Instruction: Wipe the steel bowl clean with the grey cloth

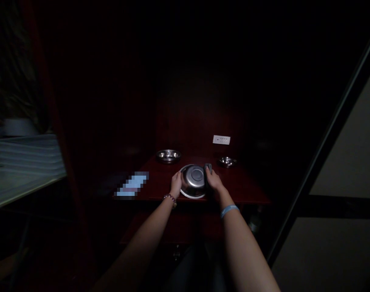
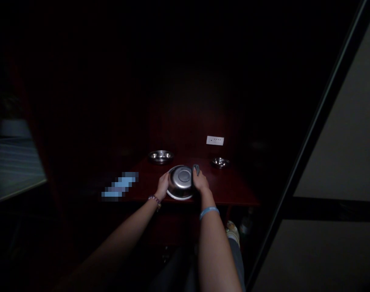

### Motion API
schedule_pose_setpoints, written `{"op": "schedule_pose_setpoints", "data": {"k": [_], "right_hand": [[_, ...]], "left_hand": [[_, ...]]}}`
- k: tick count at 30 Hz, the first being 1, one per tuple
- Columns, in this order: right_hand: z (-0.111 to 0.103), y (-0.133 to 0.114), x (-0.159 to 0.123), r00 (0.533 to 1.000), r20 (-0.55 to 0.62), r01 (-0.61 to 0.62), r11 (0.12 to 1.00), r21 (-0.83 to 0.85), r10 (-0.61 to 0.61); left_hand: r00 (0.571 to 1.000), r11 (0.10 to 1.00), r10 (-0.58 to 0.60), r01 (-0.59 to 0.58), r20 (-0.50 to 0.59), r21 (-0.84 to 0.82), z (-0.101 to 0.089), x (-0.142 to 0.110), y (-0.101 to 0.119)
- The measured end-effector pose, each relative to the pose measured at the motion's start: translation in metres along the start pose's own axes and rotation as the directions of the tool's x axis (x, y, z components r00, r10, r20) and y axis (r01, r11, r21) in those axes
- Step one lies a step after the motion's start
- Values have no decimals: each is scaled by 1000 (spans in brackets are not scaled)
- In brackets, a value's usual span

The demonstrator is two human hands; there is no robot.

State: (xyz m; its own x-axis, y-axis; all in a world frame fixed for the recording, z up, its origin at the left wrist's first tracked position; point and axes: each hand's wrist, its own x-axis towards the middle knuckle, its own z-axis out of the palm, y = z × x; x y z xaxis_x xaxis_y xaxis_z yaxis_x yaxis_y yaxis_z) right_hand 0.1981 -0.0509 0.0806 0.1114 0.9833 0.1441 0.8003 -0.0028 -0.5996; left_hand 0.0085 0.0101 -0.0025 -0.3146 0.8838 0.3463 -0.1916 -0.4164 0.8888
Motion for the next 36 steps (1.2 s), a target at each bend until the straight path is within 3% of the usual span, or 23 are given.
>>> {"op": "schedule_pose_setpoints", "data": {"k": [9,16,22,27,31,36], "right_hand": [[-1,-5,-4,998,58,-15,987,162,6],[12,-8,2,998,-55,39,952,304,-24],[26,-18,19,988,-116,126,957,260,-99],[27,-31,18,975,-146,188,969,157,-166],[26,-34,12,912,-145,388,922,3,-383],[30,-45,3,777,8,620,763,-182,-629]], "left_hand": [[1000,1000,14,-14,8,-6,-1,3,-5],[1000,999,14,-13,13,-48,-4,0,-2],[1000,998,5,-3,25,-62,-9,5,-8],[1000,998,10,-10,-5,-67,-7,6,-10],[1000,998,-2,2,-4,-69,-3,6,-11],[1000,995,-23,24,9,-94,-1,6,-14]]}}
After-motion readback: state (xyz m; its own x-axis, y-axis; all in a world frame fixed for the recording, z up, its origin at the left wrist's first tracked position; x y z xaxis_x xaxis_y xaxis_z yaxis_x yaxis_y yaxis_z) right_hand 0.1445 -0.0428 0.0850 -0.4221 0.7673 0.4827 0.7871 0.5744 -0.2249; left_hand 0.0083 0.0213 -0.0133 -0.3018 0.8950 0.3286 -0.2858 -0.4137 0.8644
